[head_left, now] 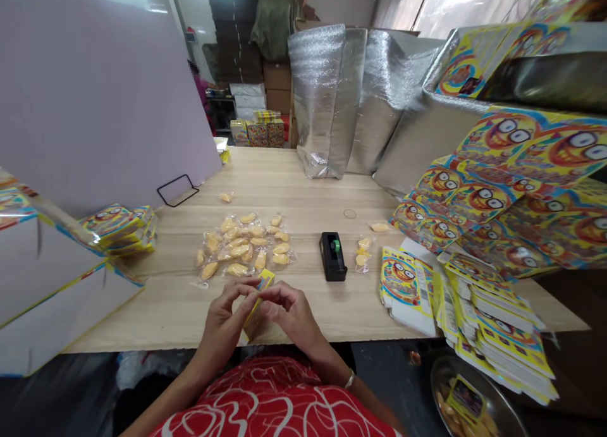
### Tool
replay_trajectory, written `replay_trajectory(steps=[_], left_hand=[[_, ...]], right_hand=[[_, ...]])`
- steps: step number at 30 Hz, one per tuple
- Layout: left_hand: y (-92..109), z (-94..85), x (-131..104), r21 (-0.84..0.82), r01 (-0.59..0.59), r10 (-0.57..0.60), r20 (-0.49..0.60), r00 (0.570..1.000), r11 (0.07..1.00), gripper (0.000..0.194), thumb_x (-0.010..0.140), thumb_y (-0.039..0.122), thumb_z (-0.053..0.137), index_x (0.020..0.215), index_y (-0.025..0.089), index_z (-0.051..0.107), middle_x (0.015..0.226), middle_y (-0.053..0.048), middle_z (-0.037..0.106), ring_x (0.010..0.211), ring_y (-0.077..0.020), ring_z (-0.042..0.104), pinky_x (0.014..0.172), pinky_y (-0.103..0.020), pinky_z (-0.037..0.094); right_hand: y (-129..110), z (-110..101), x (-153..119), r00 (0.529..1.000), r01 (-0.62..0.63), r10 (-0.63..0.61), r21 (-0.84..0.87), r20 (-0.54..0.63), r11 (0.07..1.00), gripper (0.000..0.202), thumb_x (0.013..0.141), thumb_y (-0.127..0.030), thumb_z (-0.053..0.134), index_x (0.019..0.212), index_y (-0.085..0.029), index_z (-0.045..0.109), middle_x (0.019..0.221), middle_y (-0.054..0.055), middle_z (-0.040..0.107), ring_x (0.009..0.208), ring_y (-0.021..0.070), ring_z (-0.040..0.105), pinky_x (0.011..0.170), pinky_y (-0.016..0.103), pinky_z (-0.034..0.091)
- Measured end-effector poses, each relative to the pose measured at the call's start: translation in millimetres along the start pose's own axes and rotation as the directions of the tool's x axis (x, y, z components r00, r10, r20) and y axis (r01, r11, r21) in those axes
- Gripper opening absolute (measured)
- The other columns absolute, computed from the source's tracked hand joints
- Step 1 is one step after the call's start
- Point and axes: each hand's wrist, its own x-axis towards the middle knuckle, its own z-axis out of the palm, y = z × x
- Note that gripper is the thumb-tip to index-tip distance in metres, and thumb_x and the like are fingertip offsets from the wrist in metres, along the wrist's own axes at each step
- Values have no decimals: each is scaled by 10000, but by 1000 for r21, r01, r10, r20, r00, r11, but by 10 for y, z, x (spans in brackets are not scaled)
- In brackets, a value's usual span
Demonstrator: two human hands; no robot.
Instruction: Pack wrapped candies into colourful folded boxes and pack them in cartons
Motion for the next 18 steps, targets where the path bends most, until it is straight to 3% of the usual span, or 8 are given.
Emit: replay_trajectory(steps=[3,5,8,10,11,13,15,18], left_hand=[[-40,32,-34,91,-79,80,-3,997,993,204,891,349,548,791,200,646,1101,-83,643,1108,-255,583,983,-435,455],[-117,74,-88,205,-208,212,1,977,956,148,882,303,574,972,209,645,1221,-101,599,1170,-262,562,993,-436,468],[-321,126,-171,364,-419,427,63,902,832,519,862,197,601,1352,241,437,1417,-141,467,1296,-270,478,1029,-434,460],[-478,118,-189,400,-402,433,13,901,824,701,875,162,575,1473,243,219,1415,-163,473,1264,-253,518,992,-417,498],[-548,99,-183,411,-372,422,-35,906,833,714,878,159,573,1478,244,194,1377,-158,509,1227,-246,552,966,-408,519],[-647,43,-147,427,-371,439,-70,896,824,607,870,159,593,1410,256,333,1285,-124,574,1167,-238,592,933,-396,540],[-684,-5,-103,424,-464,510,5,860,778,417,869,131,587,1259,257,507,1238,-97,594,1153,-230,598,926,-372,543],[-661,-11,-70,394,-542,559,81,825,743,374,879,85,551,1220,236,542,1266,-108,581,1169,-220,592,934,-342,538]], right_hand=[[5,20,48,999,-32,32,52,4,998,230,811,-387,670,786,-159,664,717,-7,598,662,113,522,642,240,413],[5,1,72,998,-64,61,118,29,991,243,814,-396,658,753,-161,639,684,-19,576,639,107,500,625,231,402],[45,-59,85,993,-110,100,207,62,972,249,787,-399,684,735,-162,625,681,-19,580,633,107,502,637,232,407],[111,-97,82,989,-140,119,271,92,952,253,767,-399,703,722,-164,618,674,-14,594,633,115,521,654,241,422],[151,-109,80,986,-156,128,306,109,939,254,759,-398,710,716,-166,615,671,-11,602,637,120,534,665,247,432],[224,-116,80,982,-177,136,368,135,913,252,754,-393,718,714,-169,610,674,-6,614,645,127,556,682,255,446],[270,-100,90,981,-174,126,375,150,911,254,770,-396,709,720,-167,610,683,0,623,651,128,569,692,262,457],[279,-54,121,983,-158,122,283,140,946,296,784,-434,695,709,-161,610,662,-1,618,618,119,562,661,257,463]])
